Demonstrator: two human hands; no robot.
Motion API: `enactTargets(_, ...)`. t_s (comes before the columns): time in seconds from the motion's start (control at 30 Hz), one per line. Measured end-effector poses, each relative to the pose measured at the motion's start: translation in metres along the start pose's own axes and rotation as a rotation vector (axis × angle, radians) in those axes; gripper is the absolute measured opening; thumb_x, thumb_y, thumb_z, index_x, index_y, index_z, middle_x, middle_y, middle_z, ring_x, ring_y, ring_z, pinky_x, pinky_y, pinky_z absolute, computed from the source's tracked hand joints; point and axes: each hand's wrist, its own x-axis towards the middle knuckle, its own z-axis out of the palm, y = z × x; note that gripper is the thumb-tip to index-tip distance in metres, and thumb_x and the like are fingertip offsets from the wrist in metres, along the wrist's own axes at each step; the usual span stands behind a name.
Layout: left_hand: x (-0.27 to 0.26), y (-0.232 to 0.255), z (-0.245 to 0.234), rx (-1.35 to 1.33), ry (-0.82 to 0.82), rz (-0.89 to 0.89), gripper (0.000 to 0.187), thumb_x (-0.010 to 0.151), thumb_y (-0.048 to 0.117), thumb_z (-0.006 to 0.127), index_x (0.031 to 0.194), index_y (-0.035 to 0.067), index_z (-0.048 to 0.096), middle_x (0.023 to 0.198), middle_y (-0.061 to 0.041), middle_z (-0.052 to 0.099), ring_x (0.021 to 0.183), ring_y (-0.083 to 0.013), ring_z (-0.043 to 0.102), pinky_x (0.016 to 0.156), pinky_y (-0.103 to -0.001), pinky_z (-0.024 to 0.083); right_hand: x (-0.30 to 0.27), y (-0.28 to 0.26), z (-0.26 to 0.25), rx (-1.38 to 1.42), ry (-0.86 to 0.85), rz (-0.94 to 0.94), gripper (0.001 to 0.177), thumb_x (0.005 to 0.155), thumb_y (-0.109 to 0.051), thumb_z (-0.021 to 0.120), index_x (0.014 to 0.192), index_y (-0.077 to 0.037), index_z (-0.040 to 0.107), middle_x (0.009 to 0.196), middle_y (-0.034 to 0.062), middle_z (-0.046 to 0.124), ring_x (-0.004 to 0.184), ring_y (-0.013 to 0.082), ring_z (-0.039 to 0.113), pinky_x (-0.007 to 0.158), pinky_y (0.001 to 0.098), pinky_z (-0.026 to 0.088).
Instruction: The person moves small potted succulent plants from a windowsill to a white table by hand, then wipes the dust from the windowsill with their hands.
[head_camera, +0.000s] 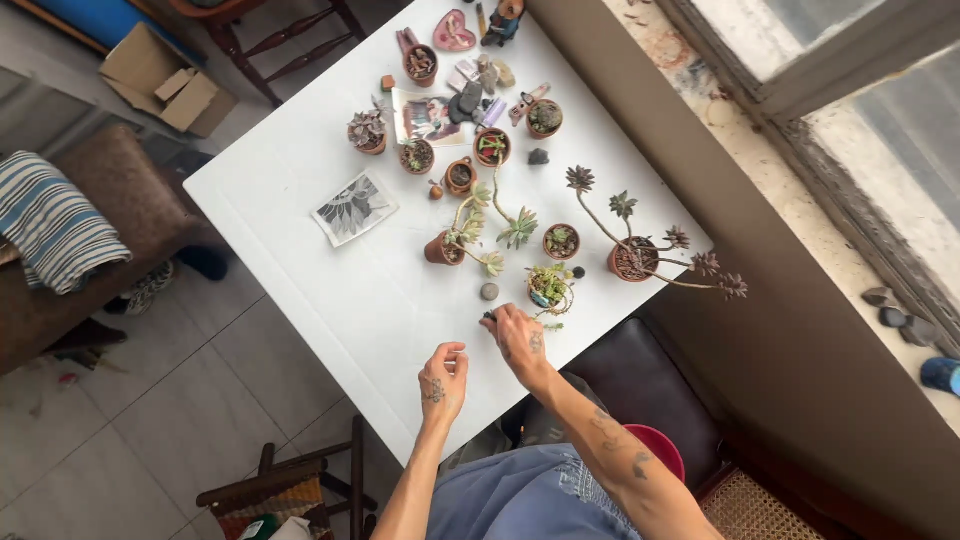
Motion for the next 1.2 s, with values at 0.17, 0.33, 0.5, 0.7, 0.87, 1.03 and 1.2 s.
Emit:
enactTargets(0.17,-0.006,-0.002,-0.005,-0.043,-0.022,0.000,0.019,0.087,0.015,0.056,0.101,0.012,0.068,0.089,-0.012,0.072,0.076,-0.0221,0.071,0.064,-0.032,0.057,0.007,0.002,0.007,-0.113,-0.235,0.118,0.030,0.094,-0.044,0.054,0.086,-0.016,0.056,0.087,-0.0001,0.061,0.073,0.0180,0.069,0.062,0.0323,0.057)
enactTargets(0.33,-0.009,0.039,0.012,-0.003,-0.114,0.070,0.020,0.088,0.015,0.055,0.103,0.011,0.067,0.090,-0.012,0.072,0.074,-0.0221,0.071,0.064,-0.033,0.057,-0.009,0.001,-0.078,-0.089,0.048,0.024,0.026,0.089,-0.044,0.059,0.086,-0.019,0.056,0.086,-0.0019,0.058,0.073,0.0176,0.066,0.057,0.0292,0.055)
enactTargets(0.5,-0.022,0.121,0.064,0.015,-0.300,0.279,0.020,0.089,0.015,0.055,0.103,0.008,0.067,0.089,-0.014,0.072,0.074,-0.0233,0.071,0.064,-0.032,0.057,-0.049,0.105,-0.184,-0.168,0.338,0.299,0.023,0.077,-0.045,0.068,0.092,-0.029,0.062,0.084,-0.0081,0.061,0.079,0.0135,0.066,0.061,0.0284,0.055)
enactTargets(0.7,-0.051,0.199,0.130,0.056,-0.487,0.498,0.017,0.089,0.016,0.057,0.101,0.010,0.068,0.086,-0.012,0.072,0.072,-0.0225,0.071,0.063,-0.030,0.056,-0.117,0.264,-0.297,-0.273,0.511,0.924,0.023,0.091,-0.033,0.065,0.106,-0.017,0.063,0.094,0.0071,0.063,0.080,0.0359,0.067,0.067,0.0513,0.055)
enactTargets(0.87,-0.072,0.229,0.162,0.108,-0.636,0.549,0.017,0.089,0.019,0.058,0.101,0.014,0.069,0.085,-0.010,0.072,0.072,-0.0198,0.070,0.063,-0.030,0.056,-0.143,0.348,-0.304,-0.178,0.488,0.991,0.036,0.088,-0.045,0.069,0.110,-0.016,0.063,0.092,0.0055,0.060,0.083,0.0373,0.066,0.073,0.0528,0.054)
enactTargets(1.03,-0.077,0.233,0.175,0.143,-0.674,0.561,0.016,0.089,0.019,0.058,0.100,0.014,0.069,0.086,-0.010,0.072,0.072,-0.0188,0.069,0.063,-0.029,0.056,-0.127,0.373,-0.289,-0.144,0.473,0.977,0.044,0.084,-0.052,0.071,0.105,-0.013,0.066,0.084,0.0053,0.062,0.079,0.0333,0.067,0.069,0.0490,0.055)
enactTargets(1.2,-0.074,0.231,0.166,0.125,-0.657,0.558,0.016,0.090,0.021,0.058,0.101,0.014,0.068,0.087,-0.010,0.072,0.072,-0.0187,0.069,0.063,-0.029,0.056,-0.114,0.368,-0.293,-0.215,0.485,0.947,0.042,0.079,-0.047,0.076,0.098,-0.010,0.069,0.076,0.0061,0.061,0.074,0.0292,0.067,0.067,0.0443,0.055)
